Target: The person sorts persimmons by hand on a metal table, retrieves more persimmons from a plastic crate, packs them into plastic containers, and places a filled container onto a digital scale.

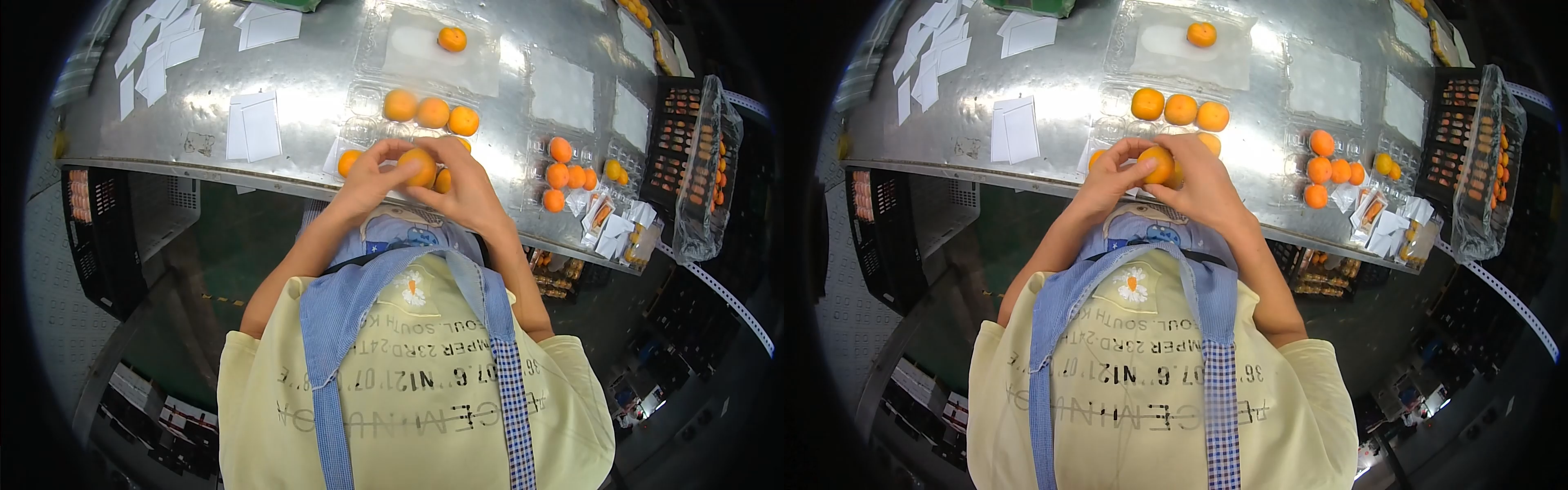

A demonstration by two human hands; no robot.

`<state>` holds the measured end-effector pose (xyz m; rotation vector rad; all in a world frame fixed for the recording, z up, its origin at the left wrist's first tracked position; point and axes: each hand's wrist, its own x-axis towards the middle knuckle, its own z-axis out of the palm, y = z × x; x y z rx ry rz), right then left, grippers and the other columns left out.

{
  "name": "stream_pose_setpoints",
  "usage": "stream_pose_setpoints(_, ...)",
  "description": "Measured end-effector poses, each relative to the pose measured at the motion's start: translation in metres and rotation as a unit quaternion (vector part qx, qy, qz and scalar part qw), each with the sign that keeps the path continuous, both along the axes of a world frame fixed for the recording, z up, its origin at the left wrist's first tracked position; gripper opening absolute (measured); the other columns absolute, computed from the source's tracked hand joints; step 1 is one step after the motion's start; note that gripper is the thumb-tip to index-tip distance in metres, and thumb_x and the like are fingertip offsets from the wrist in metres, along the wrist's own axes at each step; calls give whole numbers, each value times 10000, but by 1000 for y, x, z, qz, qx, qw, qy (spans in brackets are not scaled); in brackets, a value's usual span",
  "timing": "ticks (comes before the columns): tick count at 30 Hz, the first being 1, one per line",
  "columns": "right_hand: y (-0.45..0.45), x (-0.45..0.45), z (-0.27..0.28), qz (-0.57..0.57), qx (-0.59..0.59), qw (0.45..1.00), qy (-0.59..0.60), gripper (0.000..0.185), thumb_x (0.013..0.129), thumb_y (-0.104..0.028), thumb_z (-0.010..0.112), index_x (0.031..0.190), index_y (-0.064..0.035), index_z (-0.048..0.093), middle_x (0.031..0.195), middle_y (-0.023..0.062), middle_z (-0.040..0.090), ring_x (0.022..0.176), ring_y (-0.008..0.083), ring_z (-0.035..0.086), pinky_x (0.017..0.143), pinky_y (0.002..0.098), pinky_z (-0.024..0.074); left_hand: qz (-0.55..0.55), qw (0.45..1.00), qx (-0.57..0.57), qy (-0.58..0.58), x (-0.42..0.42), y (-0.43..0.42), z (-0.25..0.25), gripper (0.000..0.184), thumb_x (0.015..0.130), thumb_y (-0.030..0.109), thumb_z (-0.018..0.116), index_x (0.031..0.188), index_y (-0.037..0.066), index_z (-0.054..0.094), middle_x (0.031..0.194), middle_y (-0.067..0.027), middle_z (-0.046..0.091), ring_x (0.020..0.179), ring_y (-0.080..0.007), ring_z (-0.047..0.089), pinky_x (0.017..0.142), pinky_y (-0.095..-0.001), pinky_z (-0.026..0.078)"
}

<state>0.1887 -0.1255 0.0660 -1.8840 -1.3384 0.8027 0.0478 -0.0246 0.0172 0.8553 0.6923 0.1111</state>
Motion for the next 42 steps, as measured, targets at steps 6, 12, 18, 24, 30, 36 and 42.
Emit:
stream_pose_setpoints(6, 4, 6, -6, -21, -17, 1000, -9, 492, 670, -152, 744, 1102, -41, 537, 1013, 149, 566, 966, 325, 553, 818, 388, 462, -1, 987, 151, 47, 1, 1, -1, 411, 849, 181, 660, 1199, 42, 495, 1073, -69, 538, 844, -111, 561, 722, -238, 470)
stream_pose_setpoints(12, 7, 11, -43, -81, -33, 984, -157, 469, 659, -197, 759, 1048, -44, 546, 963, 137, 567, 907, 313, 554, 761, 396, 471, 122, 980, 143, 59, -19, 27, -1, 262, 890, 166, 595, 1114, 34, 566, 985, -54, 594, 793, -98, 567, 671, -214, 445)
stream_pose_setpoints(18, 11, 3, -54, -91, -22, 967, -237, 446, 641, -228, 774, 999, -61, 568, 915, 109, 574, 874, 290, 551, 726, 390, 460, 176, 973, 134, 69, -44, 37, -14, 218, 898, 147, 577, 1090, 45, 584, 963, -40, 612, 788, -75, 559, 681, -195, 432)
stream_pose_setpoints(24, 11, 8, -59, -74, -19, 960, -268, 380, 636, -247, 773, 914, -63, 590, 845, 96, 578, 833, 284, 545, 726, 383, 424, 196, 972, 110, 69, -46, 35, -14, 203, 874, 124, 610, 1049, 23, 601, 929, -46, 623, 770, -82, 565, 638, -203, 423)
stream_pose_setpoints(30, 10, 10, -62, -65, -5, 973, -221, 293, 679, -221, 741, 912, -72, 644, 842, 80, 592, 821, 274, 558, 747, 384, 419, 186, 972, 119, 74, -44, 34, -12, 208, 868, 118, 620, 1051, 20, 602, 938, -48, 620, 765, -80, 564, 638, -202, 426)
stream_pose_setpoints(36, -4, 25, -55, -145, 15, 982, -120, 249, 718, -201, 722, 921, -73, 658, 852, 84, 623, 737, 267, 586, 691, 362, 454, 189, 969, 134, 86, -47, 35, -13, 202, 866, 113, 621, 1045, 21, 606, 918, -40, 624, 756, -82, 565, 640, -203, 433)
stream_pose_setpoints(42, -62, 50, -49, -212, -2, 970, -121, 264, 728, -174, 742, 943, -43, 660, 861, 66, 642, 631, 151, 520, 612, 277, 445, 211, 952, 184, 126, -57, 36, -24, 191, 866, 97, 613, 1042, 21, 607, 910, -42, 633, 762, -85, 568, 649, -205, 438)
